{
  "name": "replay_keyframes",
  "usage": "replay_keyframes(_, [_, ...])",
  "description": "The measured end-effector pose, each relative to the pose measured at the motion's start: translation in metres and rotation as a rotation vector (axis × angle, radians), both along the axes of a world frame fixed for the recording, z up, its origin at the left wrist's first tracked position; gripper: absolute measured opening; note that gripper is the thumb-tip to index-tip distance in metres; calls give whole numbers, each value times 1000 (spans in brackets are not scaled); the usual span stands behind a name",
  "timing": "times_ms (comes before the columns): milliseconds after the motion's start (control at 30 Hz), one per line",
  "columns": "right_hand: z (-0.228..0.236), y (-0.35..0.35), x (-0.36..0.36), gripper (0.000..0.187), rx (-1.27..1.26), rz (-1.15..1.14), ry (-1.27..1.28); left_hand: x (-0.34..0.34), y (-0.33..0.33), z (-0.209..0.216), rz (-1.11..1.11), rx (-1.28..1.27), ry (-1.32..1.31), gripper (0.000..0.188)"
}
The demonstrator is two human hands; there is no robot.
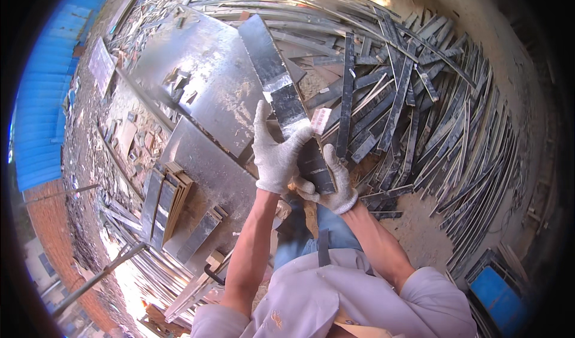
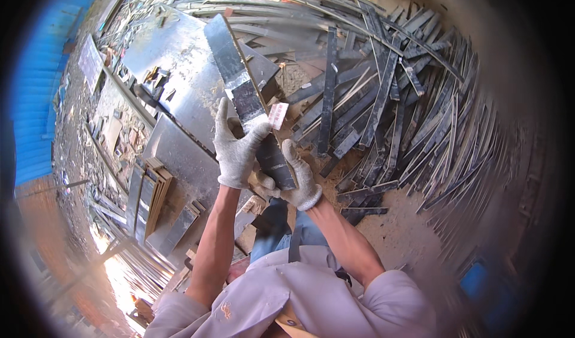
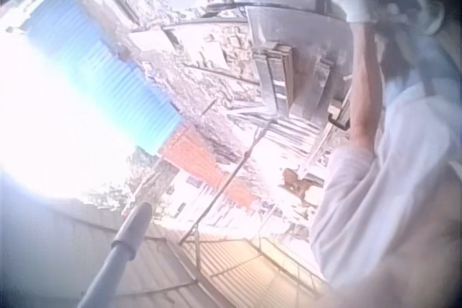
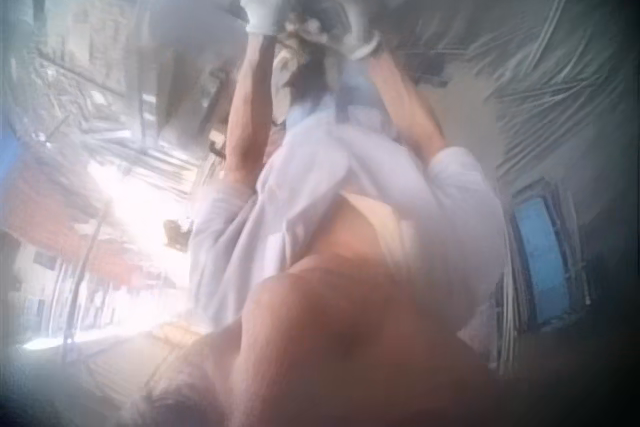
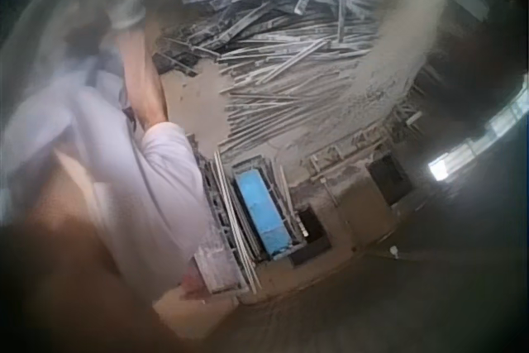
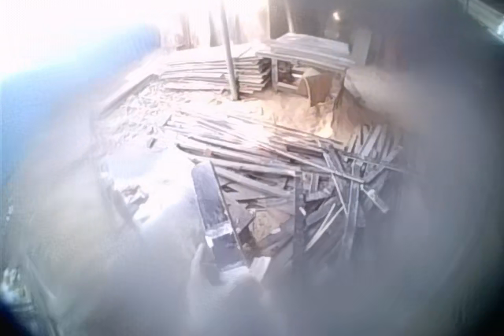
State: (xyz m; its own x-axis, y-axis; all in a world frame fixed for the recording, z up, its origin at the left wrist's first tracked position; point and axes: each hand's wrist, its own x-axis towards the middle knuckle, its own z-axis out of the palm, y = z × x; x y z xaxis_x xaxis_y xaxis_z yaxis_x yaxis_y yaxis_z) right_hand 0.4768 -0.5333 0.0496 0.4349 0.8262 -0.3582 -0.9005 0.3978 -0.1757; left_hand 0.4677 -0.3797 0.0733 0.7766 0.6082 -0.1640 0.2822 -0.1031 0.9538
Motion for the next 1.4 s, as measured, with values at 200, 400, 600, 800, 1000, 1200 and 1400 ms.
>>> replay_keyframes(200, [28, -15, -9, 76, 52, 294, -284, -26, 7, 39, 191, 343, -30, 104])
replay_keyframes(400, [46, -9, -57, 85, 239, 557, -157, -82, 79, 41, 381, -114, -505, 79])
replay_keyframes(600, [41, 5, -70, 83, 3, 764, -358, -223, 36, 22, 243, -154, -136, 47])
replay_keyframes(800, [28, 83, -97, 84, -495, 855, -2030, -389, 58, -43, 873, -321, -260, 40])
replay_keyframes(1000, [-19, 200, -132, 81, -129, 755, -2607, -543, 133, -105, 1380, 30, 156, 67])
replay_keyframes(1200, [-71, 281, -234, 91, 56, 710, -2770, -637, 210, -163, 1126, 235, 637, 91])
replay_keyframes(1400, [-95, 284, -258, 81, -157, 975, -2650, -624, 219, -166, 1105, 141, 598, 87])
